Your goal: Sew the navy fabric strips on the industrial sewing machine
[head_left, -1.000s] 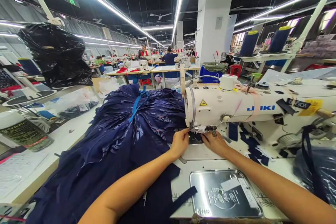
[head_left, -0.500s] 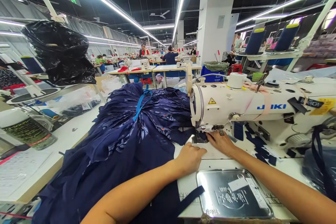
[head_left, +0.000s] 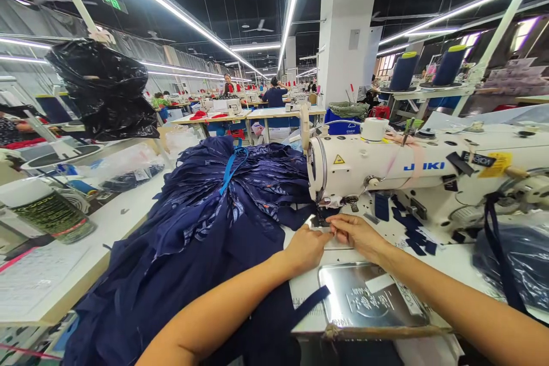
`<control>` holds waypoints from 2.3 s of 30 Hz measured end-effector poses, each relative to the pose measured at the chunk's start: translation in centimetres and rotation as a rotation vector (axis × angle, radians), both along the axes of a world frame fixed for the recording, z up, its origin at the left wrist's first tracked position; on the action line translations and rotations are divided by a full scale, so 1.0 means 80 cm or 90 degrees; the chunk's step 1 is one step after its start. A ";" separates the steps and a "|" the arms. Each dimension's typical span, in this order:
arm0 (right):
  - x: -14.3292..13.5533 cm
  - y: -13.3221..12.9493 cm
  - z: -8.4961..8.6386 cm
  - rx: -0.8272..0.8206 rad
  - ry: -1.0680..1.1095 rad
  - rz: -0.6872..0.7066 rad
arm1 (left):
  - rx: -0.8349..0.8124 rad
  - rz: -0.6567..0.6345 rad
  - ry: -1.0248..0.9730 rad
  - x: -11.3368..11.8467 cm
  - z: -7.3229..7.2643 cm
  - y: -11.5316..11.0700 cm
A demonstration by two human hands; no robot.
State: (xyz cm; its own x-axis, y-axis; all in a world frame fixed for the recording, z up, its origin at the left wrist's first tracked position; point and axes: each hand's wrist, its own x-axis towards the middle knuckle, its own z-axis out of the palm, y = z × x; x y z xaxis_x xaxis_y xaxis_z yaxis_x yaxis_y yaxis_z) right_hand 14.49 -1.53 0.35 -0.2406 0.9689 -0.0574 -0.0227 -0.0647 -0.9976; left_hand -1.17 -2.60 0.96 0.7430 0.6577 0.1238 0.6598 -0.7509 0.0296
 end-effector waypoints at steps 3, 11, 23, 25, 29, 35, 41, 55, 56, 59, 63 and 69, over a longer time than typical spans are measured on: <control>0.010 0.007 -0.004 0.033 -0.049 0.003 | 0.017 0.003 0.014 -0.010 0.005 -0.005; 0.036 0.004 -0.023 0.417 -0.318 -0.073 | -0.090 0.100 -0.363 -0.028 0.027 -0.016; 0.015 -0.014 -0.006 0.244 -0.087 -0.002 | -0.614 0.019 -0.691 0.023 0.006 0.004; 0.015 -0.010 -0.008 0.236 -0.085 -0.033 | -0.459 0.088 -0.658 0.019 0.002 0.006; 0.014 -0.004 -0.006 0.203 -0.093 -0.019 | -0.221 0.112 -0.569 0.012 0.004 0.008; 0.012 0.002 -0.003 0.151 -0.110 0.000 | -0.131 0.082 -0.524 0.010 -0.001 0.015; 0.011 0.010 -0.016 0.188 -0.156 -0.002 | -0.131 0.069 -0.510 0.008 -0.008 0.018; 0.014 0.019 -0.016 0.165 -0.175 0.041 | -0.170 0.147 -0.557 0.017 -0.006 0.017; 0.014 0.018 -0.015 0.158 -0.175 0.043 | -0.173 0.148 -0.559 0.017 -0.005 0.017; 0.013 0.017 -0.007 0.140 -0.190 0.047 | -0.176 0.154 -0.562 0.017 -0.004 0.018; 0.009 0.018 0.003 0.143 -0.229 0.064 | -0.161 0.153 -0.558 0.017 -0.003 0.019; 0.006 0.033 0.000 0.174 -0.304 0.075 | -0.123 0.167 -0.524 0.015 -0.005 0.026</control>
State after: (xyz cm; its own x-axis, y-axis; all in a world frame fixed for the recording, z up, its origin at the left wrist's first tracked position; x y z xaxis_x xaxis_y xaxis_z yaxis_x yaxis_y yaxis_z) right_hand 14.99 1.13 0.36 -0.3574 0.9319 0.0623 0.4268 0.2223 -0.8766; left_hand 0.04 -0.53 0.55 0.2896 0.8588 0.4226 0.5229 -0.5118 0.6817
